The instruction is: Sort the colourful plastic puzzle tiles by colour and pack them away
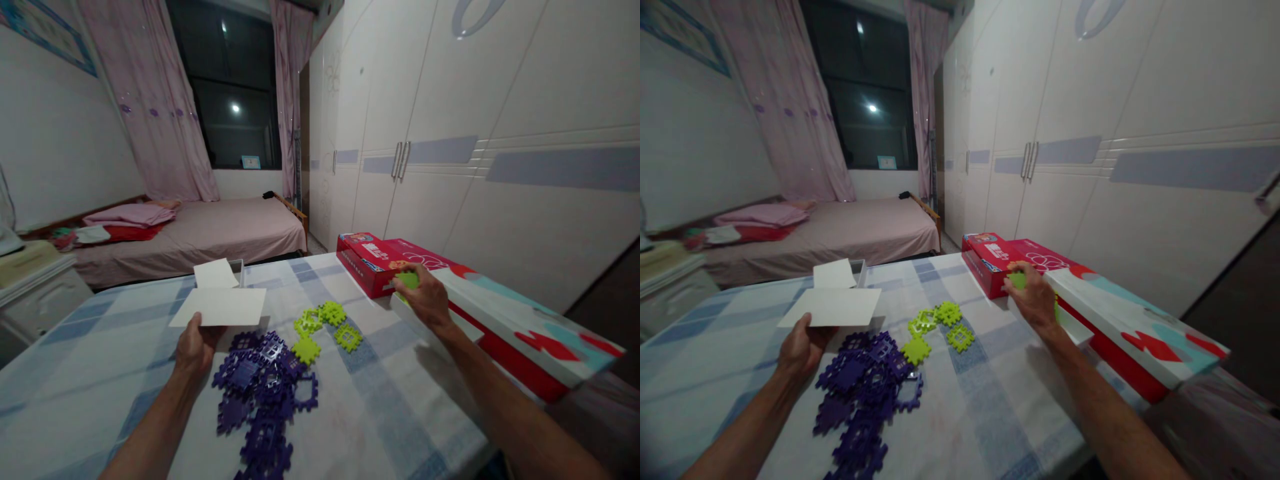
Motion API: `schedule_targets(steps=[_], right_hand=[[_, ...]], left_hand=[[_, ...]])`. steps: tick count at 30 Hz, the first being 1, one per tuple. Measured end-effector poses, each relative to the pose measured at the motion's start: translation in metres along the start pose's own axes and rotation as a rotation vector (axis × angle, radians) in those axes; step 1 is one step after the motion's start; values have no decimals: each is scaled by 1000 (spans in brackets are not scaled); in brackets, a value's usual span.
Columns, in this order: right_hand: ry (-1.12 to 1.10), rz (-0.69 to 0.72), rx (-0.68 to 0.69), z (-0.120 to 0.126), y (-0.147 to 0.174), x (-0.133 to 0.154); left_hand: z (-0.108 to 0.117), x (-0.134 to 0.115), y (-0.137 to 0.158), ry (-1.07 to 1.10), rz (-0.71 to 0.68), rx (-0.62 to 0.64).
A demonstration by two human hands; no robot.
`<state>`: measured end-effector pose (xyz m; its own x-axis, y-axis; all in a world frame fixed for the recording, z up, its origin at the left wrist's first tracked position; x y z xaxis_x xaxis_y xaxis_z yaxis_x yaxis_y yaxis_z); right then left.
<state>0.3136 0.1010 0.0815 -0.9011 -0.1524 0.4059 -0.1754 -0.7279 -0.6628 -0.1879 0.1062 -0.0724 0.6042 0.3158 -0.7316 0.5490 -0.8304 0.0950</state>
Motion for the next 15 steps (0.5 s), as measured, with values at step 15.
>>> schedule_targets(steps=[15], right_hand=[[245, -169, 434, -23, 8, -125]], left_hand=[[2, 0, -3, -15, -2, -17]])
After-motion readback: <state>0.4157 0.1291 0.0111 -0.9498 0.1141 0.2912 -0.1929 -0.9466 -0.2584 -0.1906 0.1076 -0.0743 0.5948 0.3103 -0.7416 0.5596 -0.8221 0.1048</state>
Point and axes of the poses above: each hand's wrist, its own y-axis away from the middle knuckle, its own z-axis out of the back of the hand, x = y × z, the point moved 9 cm from there along -y, towards the middle knuckle, and after that the axes turned 1 degree about x, right-handed, at the moved point
